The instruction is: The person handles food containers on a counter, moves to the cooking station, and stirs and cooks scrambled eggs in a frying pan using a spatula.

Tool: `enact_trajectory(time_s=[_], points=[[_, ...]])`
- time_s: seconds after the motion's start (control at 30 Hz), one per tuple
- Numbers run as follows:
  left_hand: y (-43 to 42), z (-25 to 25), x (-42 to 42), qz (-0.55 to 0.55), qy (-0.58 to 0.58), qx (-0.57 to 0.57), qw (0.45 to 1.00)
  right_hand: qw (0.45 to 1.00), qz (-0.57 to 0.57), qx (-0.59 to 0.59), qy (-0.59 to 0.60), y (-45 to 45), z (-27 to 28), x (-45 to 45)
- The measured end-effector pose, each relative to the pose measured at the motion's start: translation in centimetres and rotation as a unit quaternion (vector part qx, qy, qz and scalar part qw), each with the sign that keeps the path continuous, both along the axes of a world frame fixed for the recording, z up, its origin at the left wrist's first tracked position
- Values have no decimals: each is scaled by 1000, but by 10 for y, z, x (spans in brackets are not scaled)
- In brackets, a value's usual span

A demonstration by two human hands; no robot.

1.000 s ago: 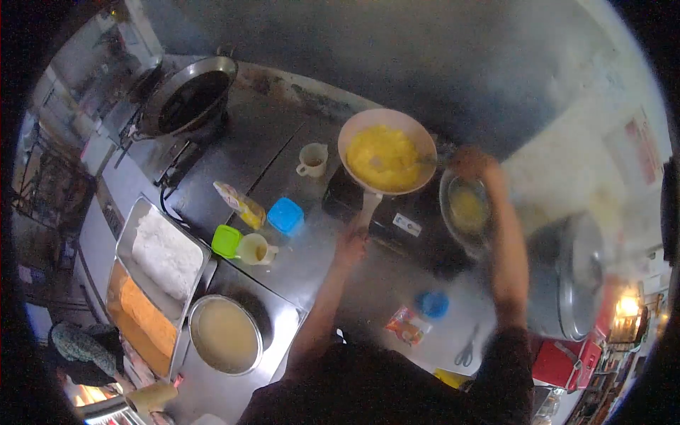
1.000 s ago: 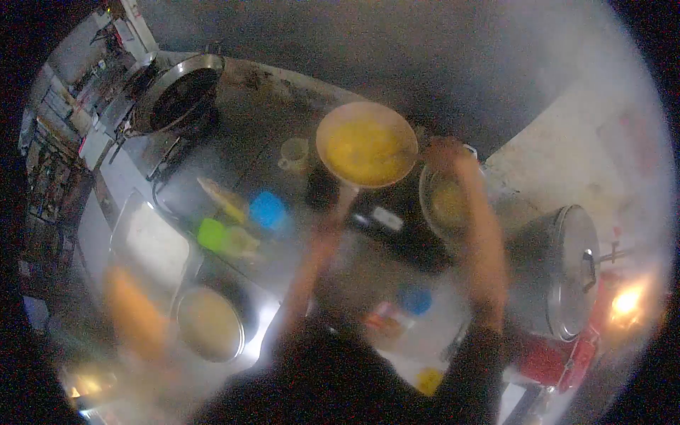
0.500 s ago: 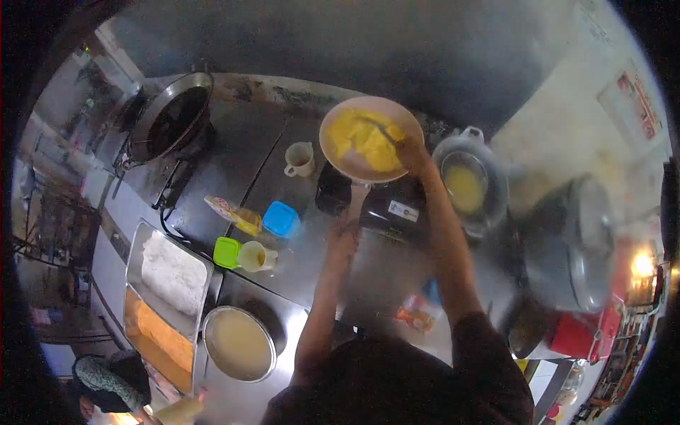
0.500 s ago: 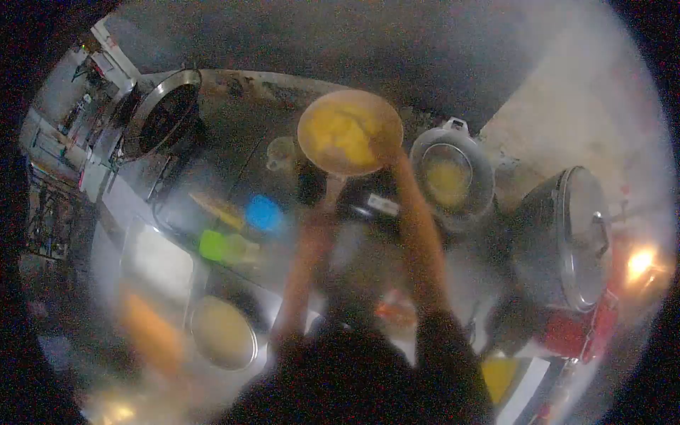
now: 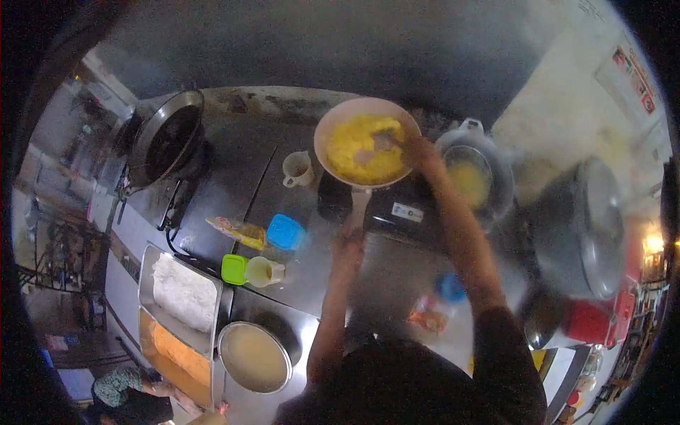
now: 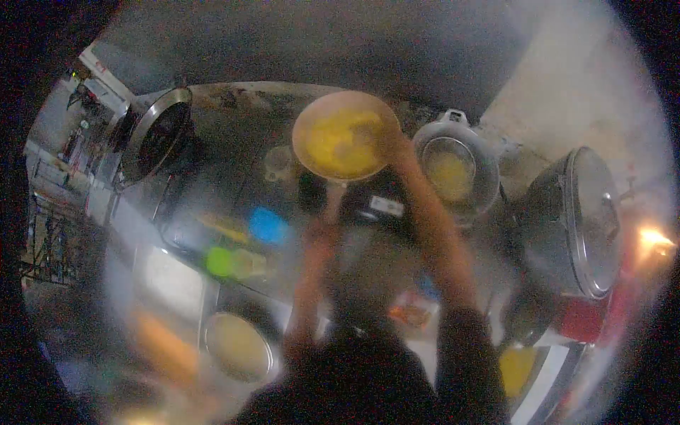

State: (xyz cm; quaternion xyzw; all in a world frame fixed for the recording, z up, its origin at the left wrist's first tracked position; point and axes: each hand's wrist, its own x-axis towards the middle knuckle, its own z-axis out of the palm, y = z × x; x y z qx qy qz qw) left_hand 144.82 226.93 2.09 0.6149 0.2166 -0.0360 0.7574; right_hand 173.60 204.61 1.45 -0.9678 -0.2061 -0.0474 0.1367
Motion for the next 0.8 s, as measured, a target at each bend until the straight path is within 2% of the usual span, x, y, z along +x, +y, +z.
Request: enact_trajectory(time_s=[0.03,0.07,0.13,0.17,0.23,0.27,0.3,0.33,0.37,0.4,0.47,0.5,0.53,0.57,0.6,0.63,0.67,0.7,0.73,0.77,0.8], points=[[-1,-1,0,2,28,-1,1000,999,23,-10,-26,17,3,-11],[4,-37,0,-10,-58,18,998,998,48,-28,-33,29,10,-22],[18,-84,-3,-23,-144,36,989,992,89,-92,-2,35,37,-48],[26,-99,-3,-62,-209,177,960,983,100,-147,48,26,59,-55],[26,-84,-2,-90,-269,315,906,952,114,-249,139,13,102,-49],[16,-43,-7,-44,-167,94,981,951,118,-250,135,15,111,-43],[9,-18,-7,2,-58,-134,989,975,53,-175,123,16,125,-39],[9,-21,-3,3,-62,-134,989,984,18,-136,116,18,122,-31],[12,-33,1,-10,-110,-33,993,990,-15,-95,107,20,119,-24],[15,-51,2,-23,-154,67,986,994,59,-22,-88,31,79,-9],[19,-84,4,-46,-233,264,935,950,130,50,-279,39,14,19],[18,-79,2,-53,-250,311,915,940,170,21,-295,46,13,16],[16,-75,-1,-57,-267,358,893,963,173,-21,-203,37,18,16],[8,-42,-4,-5,-171,84,982,986,144,-62,-47,36,84,-8],[3,-14,-6,47,-61,-199,977,988,119,-79,65,33,145,-22],[1,4,-7,51,-62,-201,976,983,96,-102,120,24,184,-23],[2,20,-9,40,9,-146,988,975,83,-115,172,17,220,-22],[4,26,-10,29,79,-89,992,973,70,-166,145,3,213,-5],[7,15,-7,34,79,-91,992,967,56,-217,120,-12,205,14],[10,6,-1,-20,35,15,999,958,43,-267,96,-9,223,9],[11,-4,-1,-47,13,68,997,936,40,-326,130,-7,232,-8]])
